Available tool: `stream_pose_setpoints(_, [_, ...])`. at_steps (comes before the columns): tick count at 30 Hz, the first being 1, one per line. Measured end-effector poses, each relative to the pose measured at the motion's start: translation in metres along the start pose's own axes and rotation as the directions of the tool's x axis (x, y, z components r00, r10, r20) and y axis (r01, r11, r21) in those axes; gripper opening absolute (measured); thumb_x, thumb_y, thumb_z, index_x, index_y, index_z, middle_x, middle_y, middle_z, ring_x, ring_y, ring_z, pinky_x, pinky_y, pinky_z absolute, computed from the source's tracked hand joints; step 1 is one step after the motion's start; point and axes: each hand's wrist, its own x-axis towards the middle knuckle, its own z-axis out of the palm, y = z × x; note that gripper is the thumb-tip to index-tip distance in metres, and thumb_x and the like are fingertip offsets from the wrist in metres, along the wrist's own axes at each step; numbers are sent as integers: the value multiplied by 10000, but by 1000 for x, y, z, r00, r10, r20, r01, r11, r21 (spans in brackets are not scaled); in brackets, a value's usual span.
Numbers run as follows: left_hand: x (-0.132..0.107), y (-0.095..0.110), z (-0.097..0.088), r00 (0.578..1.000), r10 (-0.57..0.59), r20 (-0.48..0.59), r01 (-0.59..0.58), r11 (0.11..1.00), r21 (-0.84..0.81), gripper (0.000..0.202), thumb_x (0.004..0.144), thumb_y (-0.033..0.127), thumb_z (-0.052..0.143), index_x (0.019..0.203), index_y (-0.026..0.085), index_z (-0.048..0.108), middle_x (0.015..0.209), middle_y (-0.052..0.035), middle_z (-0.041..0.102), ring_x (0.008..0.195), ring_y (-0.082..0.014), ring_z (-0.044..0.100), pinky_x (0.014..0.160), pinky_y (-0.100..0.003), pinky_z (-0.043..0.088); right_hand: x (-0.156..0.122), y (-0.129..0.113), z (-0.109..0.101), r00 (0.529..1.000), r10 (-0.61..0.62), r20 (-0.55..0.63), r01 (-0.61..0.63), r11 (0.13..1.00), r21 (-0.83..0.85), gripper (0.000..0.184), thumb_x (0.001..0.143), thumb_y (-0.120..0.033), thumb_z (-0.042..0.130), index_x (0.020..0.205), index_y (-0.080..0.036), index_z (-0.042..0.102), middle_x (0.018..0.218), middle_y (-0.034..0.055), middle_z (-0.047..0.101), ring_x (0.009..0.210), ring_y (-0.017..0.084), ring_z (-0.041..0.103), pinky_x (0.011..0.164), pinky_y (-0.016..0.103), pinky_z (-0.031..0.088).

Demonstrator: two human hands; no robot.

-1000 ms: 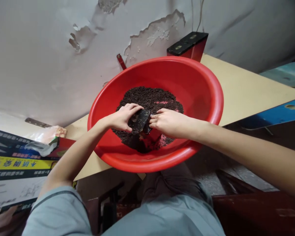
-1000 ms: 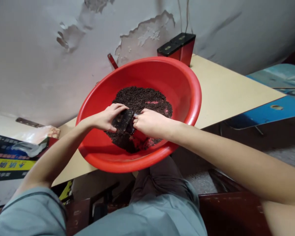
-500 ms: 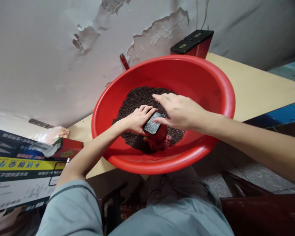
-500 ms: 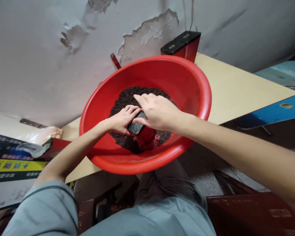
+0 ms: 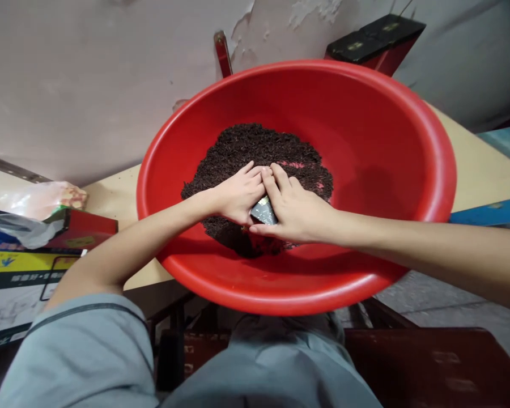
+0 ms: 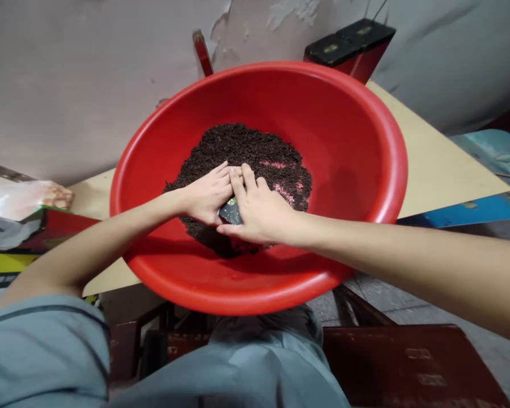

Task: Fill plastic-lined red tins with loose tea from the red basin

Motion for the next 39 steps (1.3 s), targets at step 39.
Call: stream_pose_setpoints(39, [14,39,-15,895,-447,13,445,893,62,930,706,282,776,1489,-41,392,1484,-330,494,1368,-434,477,1085,-534,483,16,-2,-21,995,87,50,-76,979,-191,1029,829,-597,681,1577,22,340,1435,298,556,1236,414,559,1008,516,511])
